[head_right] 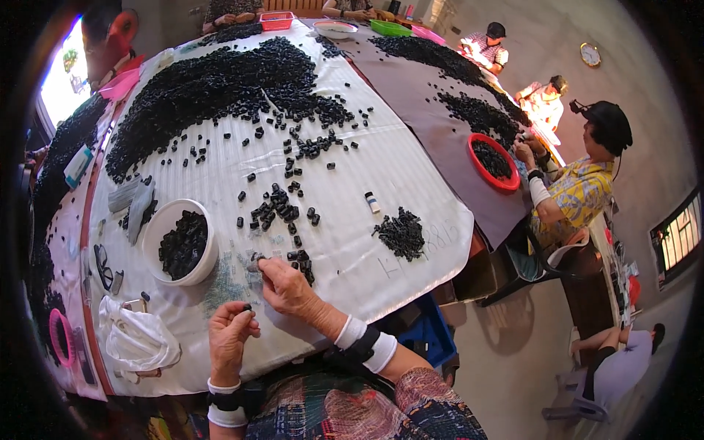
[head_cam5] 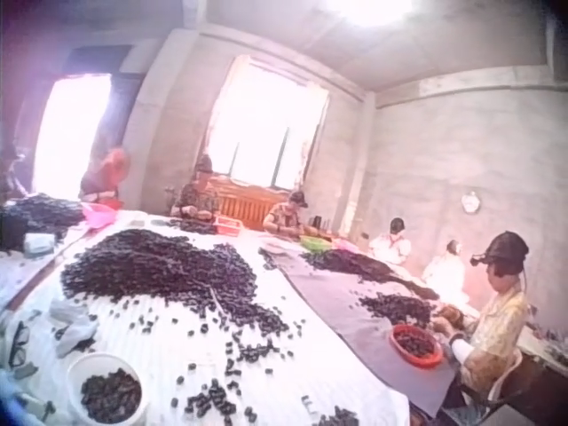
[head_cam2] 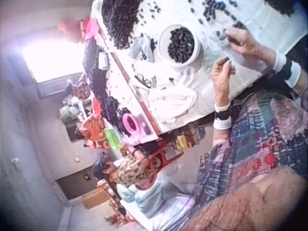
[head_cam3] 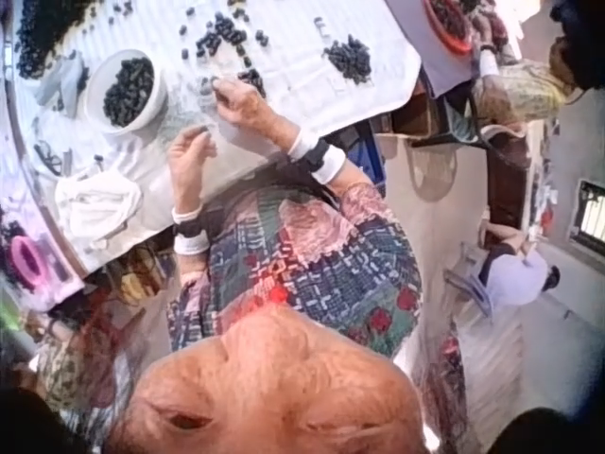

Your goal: Sorting and preparing small black shoe components at a production table.

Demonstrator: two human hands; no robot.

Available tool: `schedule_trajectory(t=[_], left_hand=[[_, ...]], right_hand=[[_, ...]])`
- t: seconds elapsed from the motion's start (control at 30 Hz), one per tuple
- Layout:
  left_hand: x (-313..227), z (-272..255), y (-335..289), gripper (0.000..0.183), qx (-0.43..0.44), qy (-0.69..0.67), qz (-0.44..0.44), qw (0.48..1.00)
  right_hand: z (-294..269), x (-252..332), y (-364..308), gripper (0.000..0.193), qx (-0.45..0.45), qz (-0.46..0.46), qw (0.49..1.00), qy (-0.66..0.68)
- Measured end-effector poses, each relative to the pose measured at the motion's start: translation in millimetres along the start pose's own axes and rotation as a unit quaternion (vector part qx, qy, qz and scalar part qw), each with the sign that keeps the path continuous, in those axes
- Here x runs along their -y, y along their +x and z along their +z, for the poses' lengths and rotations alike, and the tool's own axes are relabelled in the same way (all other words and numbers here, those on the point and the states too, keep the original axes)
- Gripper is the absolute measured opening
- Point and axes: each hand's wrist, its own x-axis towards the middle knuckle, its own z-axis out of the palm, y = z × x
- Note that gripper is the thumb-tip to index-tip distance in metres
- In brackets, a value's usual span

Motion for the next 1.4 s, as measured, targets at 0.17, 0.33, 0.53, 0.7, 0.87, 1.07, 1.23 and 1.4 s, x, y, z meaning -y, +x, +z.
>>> schedule_trajectory(t=[0.17, 0.33, 0.53, 0.7, 0.87, 1.07, 1.23, 1.4], left_hand=[[-1, 1, -1, 0.024, -0.014, 0.016, 0.005, 1.0], [1, 9, 0, 0.024, 0.008, -0.006, 0.007, 1.0], [-2, 15, -9, 0.021, 0.016, 0.002, 0.026, 1.0], [3, 19, -10, 0.022, 0.035, 0.01, 0.038, 0.999], [0, 24, -11, 0.018, 0.042, 0.011, -0.002, 0.999], [1, 32, -7, 0.017, 0.008, -0.016, -0.01, 1.0], [9, 19, -3, 0.015, 0.041, -0.065, -0.015, 0.997], [7, 21, -3, 0.014, 0.058, -0.126, -0.039, 0.989]], right_hand=[[-8, 12, -14, 0.029, 0.027, 0.063, 0.996, 0.059], [-27, 13, -9, 0.021, 0.012, 0.103, 0.992, 0.077], [-23, 14, -19, 0.028, 0.028, 0.199, 0.957, 0.208], [-28, 31, -24, 0.026, 0.034, 0.248, 0.919, 0.305], [-33, 28, -30, 0.025, 0.028, 0.26, 0.914, 0.309], [-33, 30, -31, 0.025, 0.009, 0.226, 0.925, 0.305], [-31, 32, -33, 0.029, 0.017, 0.245, 0.919, 0.31], [-28, 40, -32, 0.033, 0.011, 0.254, 0.895, 0.367]])
